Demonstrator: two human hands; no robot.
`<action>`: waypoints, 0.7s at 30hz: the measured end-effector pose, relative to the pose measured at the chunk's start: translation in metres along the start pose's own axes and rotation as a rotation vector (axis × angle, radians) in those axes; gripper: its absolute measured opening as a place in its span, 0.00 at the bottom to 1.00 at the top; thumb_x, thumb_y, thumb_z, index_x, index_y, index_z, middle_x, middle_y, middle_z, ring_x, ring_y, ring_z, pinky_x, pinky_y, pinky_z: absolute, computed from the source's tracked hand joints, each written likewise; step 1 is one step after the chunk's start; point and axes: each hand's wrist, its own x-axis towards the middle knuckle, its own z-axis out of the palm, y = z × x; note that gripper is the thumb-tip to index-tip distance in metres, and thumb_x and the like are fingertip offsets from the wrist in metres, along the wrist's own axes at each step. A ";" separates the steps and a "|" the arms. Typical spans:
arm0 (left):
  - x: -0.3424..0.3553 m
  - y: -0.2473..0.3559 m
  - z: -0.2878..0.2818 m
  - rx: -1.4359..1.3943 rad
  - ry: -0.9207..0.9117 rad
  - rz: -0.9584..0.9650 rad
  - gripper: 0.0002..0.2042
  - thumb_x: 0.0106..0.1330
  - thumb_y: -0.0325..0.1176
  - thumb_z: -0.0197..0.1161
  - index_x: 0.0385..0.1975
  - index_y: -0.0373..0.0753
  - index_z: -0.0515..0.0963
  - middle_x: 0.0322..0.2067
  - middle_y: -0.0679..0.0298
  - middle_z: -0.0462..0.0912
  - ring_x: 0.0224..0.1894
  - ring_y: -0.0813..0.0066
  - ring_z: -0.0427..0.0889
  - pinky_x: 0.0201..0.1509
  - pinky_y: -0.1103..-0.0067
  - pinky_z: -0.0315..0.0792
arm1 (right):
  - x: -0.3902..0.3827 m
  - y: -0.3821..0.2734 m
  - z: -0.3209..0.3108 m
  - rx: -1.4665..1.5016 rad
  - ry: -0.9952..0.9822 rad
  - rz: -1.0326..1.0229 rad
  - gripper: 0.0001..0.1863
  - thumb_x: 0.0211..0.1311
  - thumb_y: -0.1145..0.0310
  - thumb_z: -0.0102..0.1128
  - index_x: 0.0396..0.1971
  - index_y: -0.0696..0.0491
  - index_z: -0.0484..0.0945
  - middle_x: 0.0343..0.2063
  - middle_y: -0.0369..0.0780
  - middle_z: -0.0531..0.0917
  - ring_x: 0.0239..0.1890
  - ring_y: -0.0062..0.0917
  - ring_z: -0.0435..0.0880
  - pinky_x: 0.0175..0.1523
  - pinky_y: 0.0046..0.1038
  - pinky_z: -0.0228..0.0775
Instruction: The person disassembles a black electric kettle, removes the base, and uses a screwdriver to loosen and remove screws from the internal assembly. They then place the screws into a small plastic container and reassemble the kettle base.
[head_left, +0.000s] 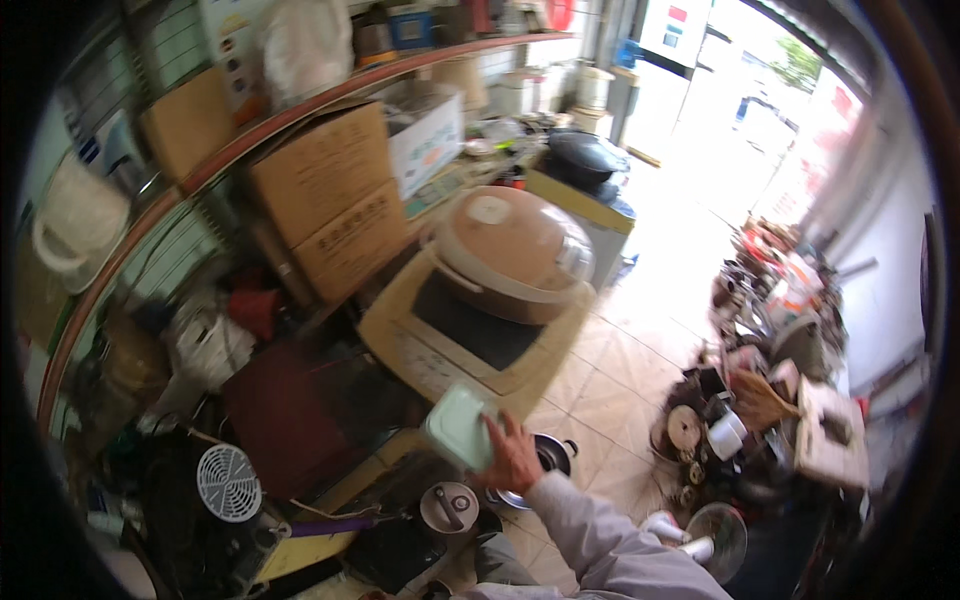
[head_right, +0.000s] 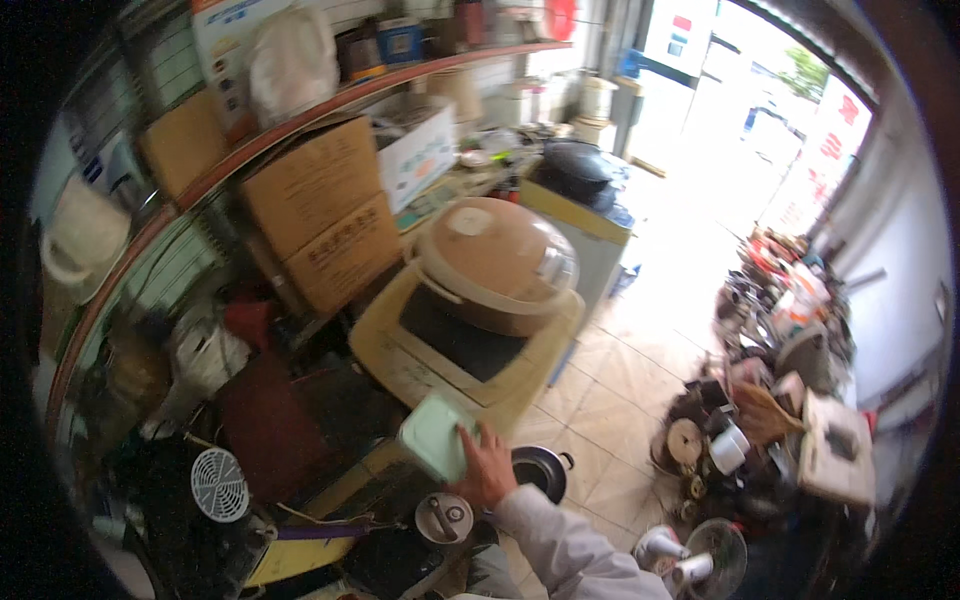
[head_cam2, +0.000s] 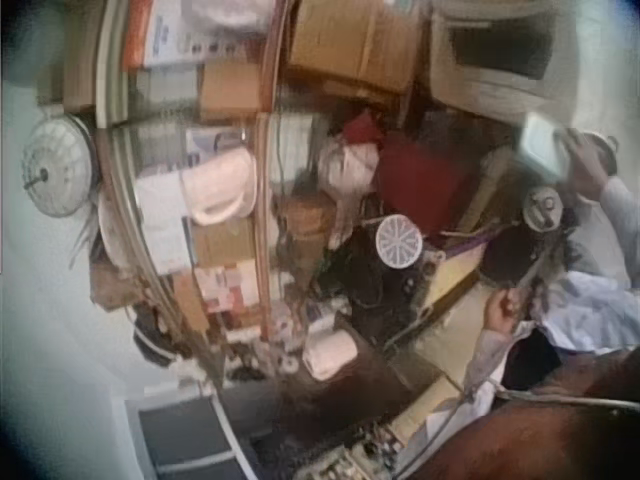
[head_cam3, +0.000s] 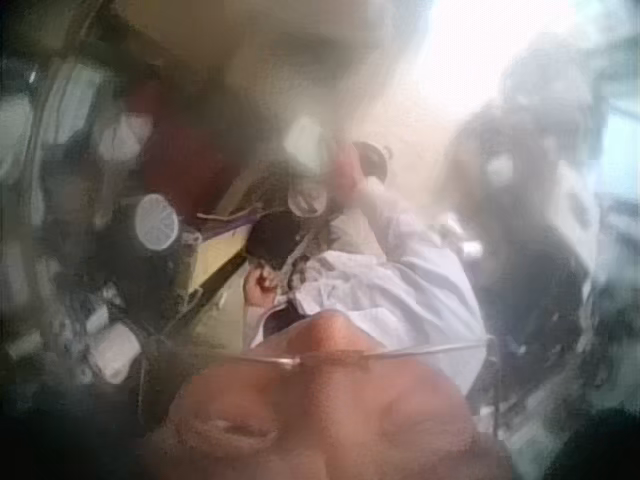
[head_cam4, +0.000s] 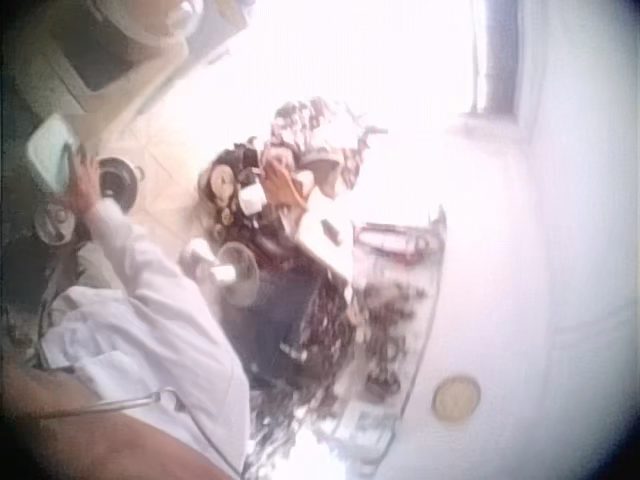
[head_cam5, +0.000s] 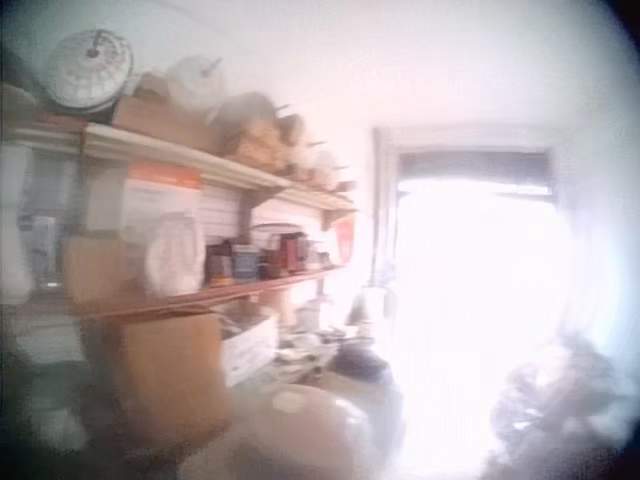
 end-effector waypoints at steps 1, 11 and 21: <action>0.008 0.004 0.007 0.079 -0.019 0.029 0.07 0.75 0.34 0.56 0.43 0.39 0.78 0.25 0.66 0.74 0.26 0.76 0.71 0.28 0.78 0.68 | -0.044 0.013 0.014 -0.022 0.051 0.005 0.63 0.32 0.48 0.84 0.74 0.48 0.61 0.67 0.61 0.63 0.66 0.62 0.66 0.70 0.55 0.59; 0.003 -0.043 0.035 0.902 -0.431 -0.315 0.13 0.75 0.36 0.59 0.53 0.39 0.78 0.22 0.68 0.72 0.20 0.82 0.68 0.23 0.81 0.63 | -0.428 -0.073 0.067 0.170 0.382 0.394 0.60 0.39 0.43 0.81 0.71 0.59 0.63 0.62 0.64 0.69 0.64 0.59 0.70 0.70 0.50 0.62; -0.055 -0.173 -0.067 1.191 -1.183 -0.791 0.50 0.54 0.53 0.79 0.74 0.42 0.58 0.66 0.57 0.70 0.65 0.59 0.73 0.66 0.61 0.70 | -0.611 -0.219 0.122 0.129 0.859 0.706 0.57 0.42 0.44 0.81 0.69 0.60 0.65 0.60 0.64 0.70 0.59 0.62 0.73 0.65 0.51 0.67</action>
